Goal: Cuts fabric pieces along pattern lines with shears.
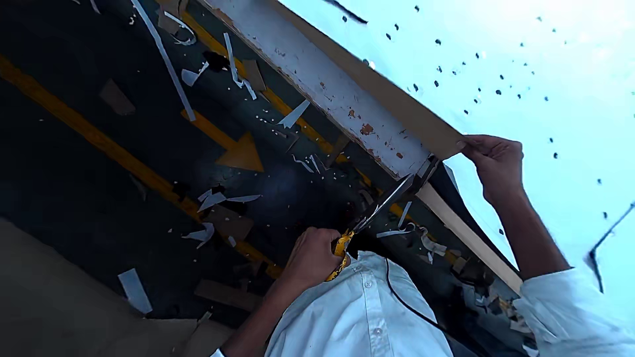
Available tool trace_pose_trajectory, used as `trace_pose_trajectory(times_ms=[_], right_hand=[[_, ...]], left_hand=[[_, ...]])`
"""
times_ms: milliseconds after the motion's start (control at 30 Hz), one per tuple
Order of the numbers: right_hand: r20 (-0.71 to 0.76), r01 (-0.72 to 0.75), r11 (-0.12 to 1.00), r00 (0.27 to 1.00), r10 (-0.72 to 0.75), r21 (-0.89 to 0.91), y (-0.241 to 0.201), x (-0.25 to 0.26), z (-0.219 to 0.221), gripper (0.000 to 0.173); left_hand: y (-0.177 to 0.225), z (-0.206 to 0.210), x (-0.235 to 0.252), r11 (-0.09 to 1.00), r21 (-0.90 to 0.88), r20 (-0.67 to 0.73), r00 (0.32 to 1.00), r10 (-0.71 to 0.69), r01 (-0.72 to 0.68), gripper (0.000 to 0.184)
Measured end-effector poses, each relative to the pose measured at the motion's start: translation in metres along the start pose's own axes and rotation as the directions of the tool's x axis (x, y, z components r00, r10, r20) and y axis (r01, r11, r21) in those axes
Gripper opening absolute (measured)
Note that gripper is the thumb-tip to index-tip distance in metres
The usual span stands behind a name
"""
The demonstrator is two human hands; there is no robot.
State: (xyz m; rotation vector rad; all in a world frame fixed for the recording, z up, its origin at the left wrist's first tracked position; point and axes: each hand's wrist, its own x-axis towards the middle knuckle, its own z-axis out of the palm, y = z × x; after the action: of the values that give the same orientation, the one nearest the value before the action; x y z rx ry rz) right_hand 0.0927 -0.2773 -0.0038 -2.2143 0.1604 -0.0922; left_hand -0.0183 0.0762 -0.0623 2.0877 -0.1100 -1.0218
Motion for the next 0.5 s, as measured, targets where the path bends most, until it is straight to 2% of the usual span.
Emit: trace_pose_trajectory(times_ms=[167,500], right_hand=[[-0.016,0.006,0.999,1.000,-0.007,-0.050,0.000,-0.008,0.007,0.018],[-0.144,0.125,0.966,0.976,-0.160,-0.226,0.003,-0.038,0.040,0.018]], left_hand=[[0.000,-0.006,0.010,0.999,0.016,0.065,0.997,0.044,-0.045,0.020],[0.004,-0.009,0.041,0.990,0.113,0.156,0.985,0.067,-0.085,0.028]])
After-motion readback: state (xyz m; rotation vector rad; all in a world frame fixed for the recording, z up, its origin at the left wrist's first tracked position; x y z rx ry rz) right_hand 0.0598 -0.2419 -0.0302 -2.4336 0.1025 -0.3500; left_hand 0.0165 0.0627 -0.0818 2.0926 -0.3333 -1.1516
